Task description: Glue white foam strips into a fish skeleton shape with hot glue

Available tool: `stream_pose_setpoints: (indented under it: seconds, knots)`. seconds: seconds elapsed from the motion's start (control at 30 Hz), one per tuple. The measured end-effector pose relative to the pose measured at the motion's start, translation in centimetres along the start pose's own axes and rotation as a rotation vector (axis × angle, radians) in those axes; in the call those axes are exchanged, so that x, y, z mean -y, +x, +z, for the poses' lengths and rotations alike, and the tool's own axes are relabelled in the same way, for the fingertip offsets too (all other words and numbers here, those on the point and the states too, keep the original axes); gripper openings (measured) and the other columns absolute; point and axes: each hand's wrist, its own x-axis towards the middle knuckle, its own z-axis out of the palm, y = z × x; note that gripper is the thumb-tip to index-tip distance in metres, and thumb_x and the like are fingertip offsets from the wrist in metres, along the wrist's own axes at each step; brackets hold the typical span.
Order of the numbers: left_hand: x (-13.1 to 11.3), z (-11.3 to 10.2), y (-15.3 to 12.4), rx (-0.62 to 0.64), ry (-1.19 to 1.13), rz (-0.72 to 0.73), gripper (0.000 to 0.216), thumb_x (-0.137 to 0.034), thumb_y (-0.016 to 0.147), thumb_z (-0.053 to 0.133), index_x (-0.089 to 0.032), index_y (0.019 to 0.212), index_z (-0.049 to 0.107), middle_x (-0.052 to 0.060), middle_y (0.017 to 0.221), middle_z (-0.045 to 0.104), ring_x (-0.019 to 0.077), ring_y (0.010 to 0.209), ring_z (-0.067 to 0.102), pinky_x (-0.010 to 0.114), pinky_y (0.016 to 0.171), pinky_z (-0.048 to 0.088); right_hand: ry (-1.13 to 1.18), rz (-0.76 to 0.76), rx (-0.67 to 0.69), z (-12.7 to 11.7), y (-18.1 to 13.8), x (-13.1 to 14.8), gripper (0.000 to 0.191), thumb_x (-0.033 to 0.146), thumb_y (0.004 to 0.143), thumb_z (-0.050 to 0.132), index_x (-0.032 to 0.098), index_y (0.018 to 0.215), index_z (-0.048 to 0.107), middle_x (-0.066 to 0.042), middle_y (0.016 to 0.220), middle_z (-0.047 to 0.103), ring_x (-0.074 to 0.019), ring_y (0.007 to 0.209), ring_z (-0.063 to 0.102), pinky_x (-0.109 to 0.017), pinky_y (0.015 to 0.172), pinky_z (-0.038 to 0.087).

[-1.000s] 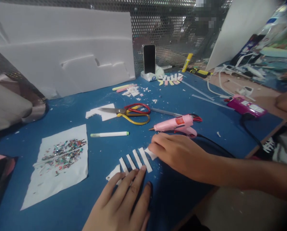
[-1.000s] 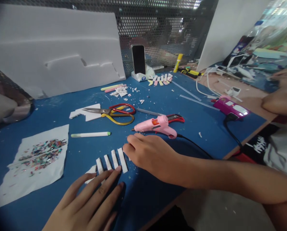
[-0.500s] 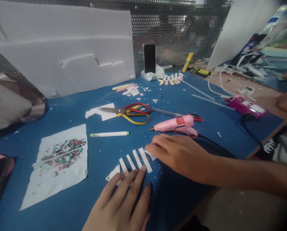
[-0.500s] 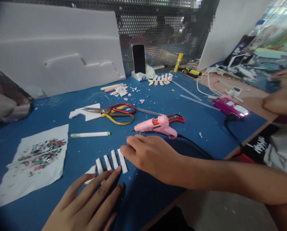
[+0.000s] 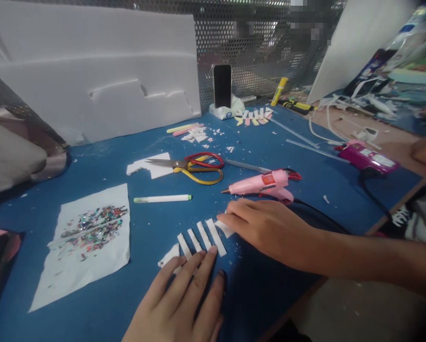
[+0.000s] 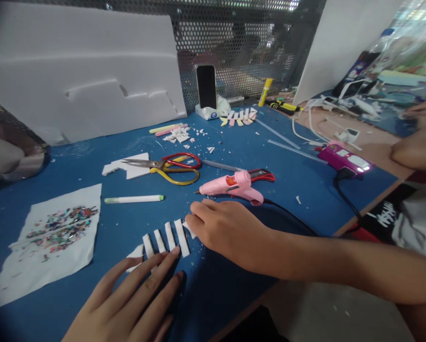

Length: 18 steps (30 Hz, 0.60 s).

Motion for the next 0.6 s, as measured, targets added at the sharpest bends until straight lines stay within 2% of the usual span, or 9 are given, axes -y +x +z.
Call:
stream_pose_setpoints:
  seconds: [0.23,0.33,0.43,0.6]
  knots:
    - [-0.05,0.04,0.16,-0.012,0.012,0.004,0.023,-0.028,0.092,0.055,-0.018,0.107,0.069,0.008,0.126,0.065,0.0198,0.115,0.060,0.035,0.118,0.017,0.012,0.011,0.002,0.01,-0.17,0.07,0.016,0.009,0.091,0.045,0.014,0.097,0.060,-0.005,0.089,0.059,-0.0176,0.078,0.057,-0.029,0.060,0.044]
    - [-0.12,-0.03,0.15,-0.020,0.006,-0.014,0.023,-0.026,0.093,0.053,-0.017,0.106,0.069,0.010,0.124,0.066,0.0200,0.113,0.062,0.034,0.118,0.017,0.052,0.025,-0.021,-0.22,-0.18,0.04,0.018,0.025,0.095,0.048,0.014,0.100,0.060,-0.006,0.092,0.060,-0.0181,0.082,0.058,-0.030,0.066,0.047]
    - [-0.24,-0.08,0.18,-0.023,0.003,-0.014,0.024,-0.026,0.094,0.051,-0.016,0.105,0.069,0.010,0.124,0.066,0.0196,0.112,0.062,0.033,0.118,0.016,0.094,0.023,0.004,-0.51,-0.23,-0.18,0.033,0.042,0.092,0.055,0.013,0.106,0.059,-0.008,0.098,0.061,-0.0204,0.089,0.059,-0.032,0.071,0.050]
    - [-0.29,0.02,0.26,-0.027,0.011,-0.008,0.024,-0.026,0.094,0.050,-0.016,0.104,0.070,0.010,0.123,0.066,0.0197,0.112,0.061,0.034,0.118,0.016,0.076,0.013,0.025,-0.29,-0.46,-0.39,0.029,0.034,0.089,0.062,0.013,0.108,0.059,-0.006,0.102,0.061,-0.0217,0.093,0.059,-0.034,0.074,0.051]
